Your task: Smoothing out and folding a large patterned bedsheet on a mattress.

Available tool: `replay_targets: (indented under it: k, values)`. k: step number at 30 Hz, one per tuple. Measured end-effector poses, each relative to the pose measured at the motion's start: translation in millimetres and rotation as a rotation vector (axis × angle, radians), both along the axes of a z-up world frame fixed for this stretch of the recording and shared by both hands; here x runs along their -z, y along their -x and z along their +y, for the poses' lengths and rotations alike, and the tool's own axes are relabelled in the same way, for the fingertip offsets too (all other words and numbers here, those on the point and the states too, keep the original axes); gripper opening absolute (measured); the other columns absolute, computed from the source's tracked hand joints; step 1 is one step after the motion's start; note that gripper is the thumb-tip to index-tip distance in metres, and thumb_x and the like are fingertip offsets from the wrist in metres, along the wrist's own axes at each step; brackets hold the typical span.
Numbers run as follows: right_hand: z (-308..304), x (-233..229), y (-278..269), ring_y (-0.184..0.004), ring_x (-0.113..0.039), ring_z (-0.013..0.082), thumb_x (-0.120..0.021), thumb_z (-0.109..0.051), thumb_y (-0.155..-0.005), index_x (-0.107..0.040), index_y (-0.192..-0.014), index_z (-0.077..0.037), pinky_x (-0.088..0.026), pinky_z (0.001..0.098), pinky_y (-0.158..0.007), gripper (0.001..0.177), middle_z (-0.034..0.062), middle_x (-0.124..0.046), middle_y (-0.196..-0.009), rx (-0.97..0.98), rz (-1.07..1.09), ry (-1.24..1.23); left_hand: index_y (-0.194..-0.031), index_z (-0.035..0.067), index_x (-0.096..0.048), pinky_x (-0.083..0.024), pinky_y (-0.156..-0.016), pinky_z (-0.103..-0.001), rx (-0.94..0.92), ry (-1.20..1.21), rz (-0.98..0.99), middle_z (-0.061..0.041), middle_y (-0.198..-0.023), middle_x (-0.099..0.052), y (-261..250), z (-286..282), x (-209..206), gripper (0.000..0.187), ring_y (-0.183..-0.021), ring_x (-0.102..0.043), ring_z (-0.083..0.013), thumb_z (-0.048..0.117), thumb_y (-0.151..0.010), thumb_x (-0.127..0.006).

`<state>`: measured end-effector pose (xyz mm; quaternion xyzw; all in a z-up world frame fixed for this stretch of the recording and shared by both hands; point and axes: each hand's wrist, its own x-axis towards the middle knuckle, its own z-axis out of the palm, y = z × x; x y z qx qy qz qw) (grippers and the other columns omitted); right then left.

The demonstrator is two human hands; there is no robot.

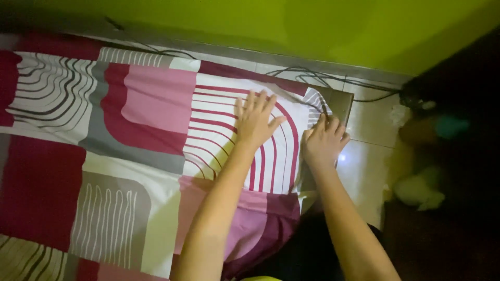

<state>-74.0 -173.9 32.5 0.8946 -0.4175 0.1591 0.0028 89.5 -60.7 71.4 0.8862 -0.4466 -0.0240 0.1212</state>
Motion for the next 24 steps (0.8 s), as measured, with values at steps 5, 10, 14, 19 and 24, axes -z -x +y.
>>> replay_targets:
  k: [5,10,14,19,24]
  values:
    - [-0.9,-28.5,-20.3,-0.143,-0.035,0.0437,-0.051,-0.006,-0.098,-0.066,-0.133,-0.003,-0.033,0.0503,-0.111,0.039,0.0191,-0.044,-0.157,-0.294,-0.23,-0.002,-0.145,0.03,-0.054,-0.016,-0.12,-0.068,0.082,-0.075,-0.034,-0.008,-0.149,-0.052,4.0,-21.9,-6.4,0.062,-0.149,-0.035,-0.0391,0.06,-0.092,-0.058]
    - [-34.3,-28.9,-31.7,-0.145,-0.04,0.041,-0.052,-0.016,-0.094,-0.055,-0.148,-0.022,-0.04,0.0553,-0.106,0.055,0.0082,-0.046,-0.158,-0.614,-0.128,-0.306,-0.147,0.024,-0.054,-0.014,-0.122,-0.063,0.108,-0.087,-0.085,-0.006,-0.153,-0.048,3.5,-21.7,5.2,0.06,-0.15,-0.032,-0.0337,0.056,-0.096,-0.048]
    - [-58.0,9.5,-22.2,-0.144,-0.044,0.0336,-0.04,-0.015,-0.086,-0.047,-0.155,-0.025,-0.04,0.0566,-0.106,0.071,0.0085,-0.051,-0.154,-0.55,-0.159,-0.503,-0.151,0.012,-0.048,-0.023,-0.121,-0.058,0.13,0.119,-0.218,-0.014,-0.153,-0.049,5.9,-19.5,25.4,0.057,-0.146,-0.04,-0.0348,0.038,-0.101,-0.045]
    - [-45.4,1.3,-23.1,-0.144,-0.046,0.0304,-0.044,-0.034,-0.105,-0.046,-0.156,-0.024,-0.036,0.0558,-0.11,0.052,0.0091,-0.053,-0.152,-0.492,-0.159,-0.489,-0.138,0.002,-0.059,-0.034,-0.117,-0.053,0.132,0.311,-0.342,-0.02,-0.134,-0.059,1.4,-21.7,35.2,0.049,-0.131,-0.054,-0.0372,0.028,-0.098,-0.05]
    - [-46.0,6.5,-24.5,-0.142,-0.047,0.0275,-0.04,-0.042,-0.108,-0.052,-0.15,-0.029,-0.036,0.0531,-0.109,0.046,0.0046,-0.057,-0.147,-0.444,-0.132,-0.451,-0.113,0.006,-0.07,-0.046,-0.104,-0.046,0.203,0.388,-0.278,-0.009,-0.096,-0.064,-22.1,-34.0,62.7,0.037,-0.103,-0.065,-0.0292,0.035,-0.096,-0.055]
